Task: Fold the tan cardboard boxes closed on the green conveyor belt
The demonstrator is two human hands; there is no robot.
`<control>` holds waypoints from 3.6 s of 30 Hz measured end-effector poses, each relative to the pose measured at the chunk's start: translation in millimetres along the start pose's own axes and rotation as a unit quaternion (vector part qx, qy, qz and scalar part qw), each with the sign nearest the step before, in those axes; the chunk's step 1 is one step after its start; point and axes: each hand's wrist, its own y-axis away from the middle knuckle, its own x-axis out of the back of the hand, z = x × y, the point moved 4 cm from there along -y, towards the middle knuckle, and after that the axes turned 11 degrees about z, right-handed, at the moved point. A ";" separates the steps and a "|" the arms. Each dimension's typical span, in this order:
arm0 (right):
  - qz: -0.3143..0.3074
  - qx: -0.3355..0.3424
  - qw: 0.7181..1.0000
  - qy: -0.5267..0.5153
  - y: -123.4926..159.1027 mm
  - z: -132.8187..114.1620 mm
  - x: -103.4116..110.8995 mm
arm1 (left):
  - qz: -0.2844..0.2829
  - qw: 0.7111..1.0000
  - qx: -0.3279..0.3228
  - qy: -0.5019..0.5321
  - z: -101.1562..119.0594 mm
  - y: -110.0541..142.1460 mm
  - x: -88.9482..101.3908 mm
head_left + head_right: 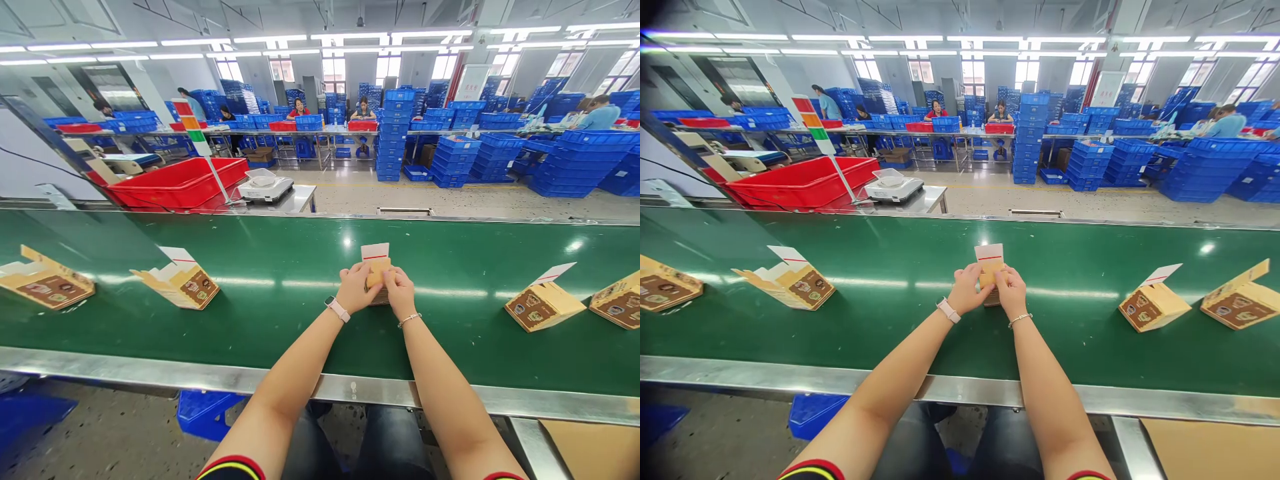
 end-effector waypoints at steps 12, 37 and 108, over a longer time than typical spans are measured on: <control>0.204 -0.017 0.975 0.086 -8.7 20.0 20.9 | 0.052 0.998 -0.027 0.002 14.2 -4.9 -47.3; 0.242 0.181 0.951 0.058 12.1 -59.4 34.0 | 0.132 0.990 -0.005 0.041 64.3 -15.1 25.2; 0.034 0.345 0.934 0.089 34.8 -66.3 9.3 | 0.241 0.785 -0.044 0.569 102.6 -21.4 169.1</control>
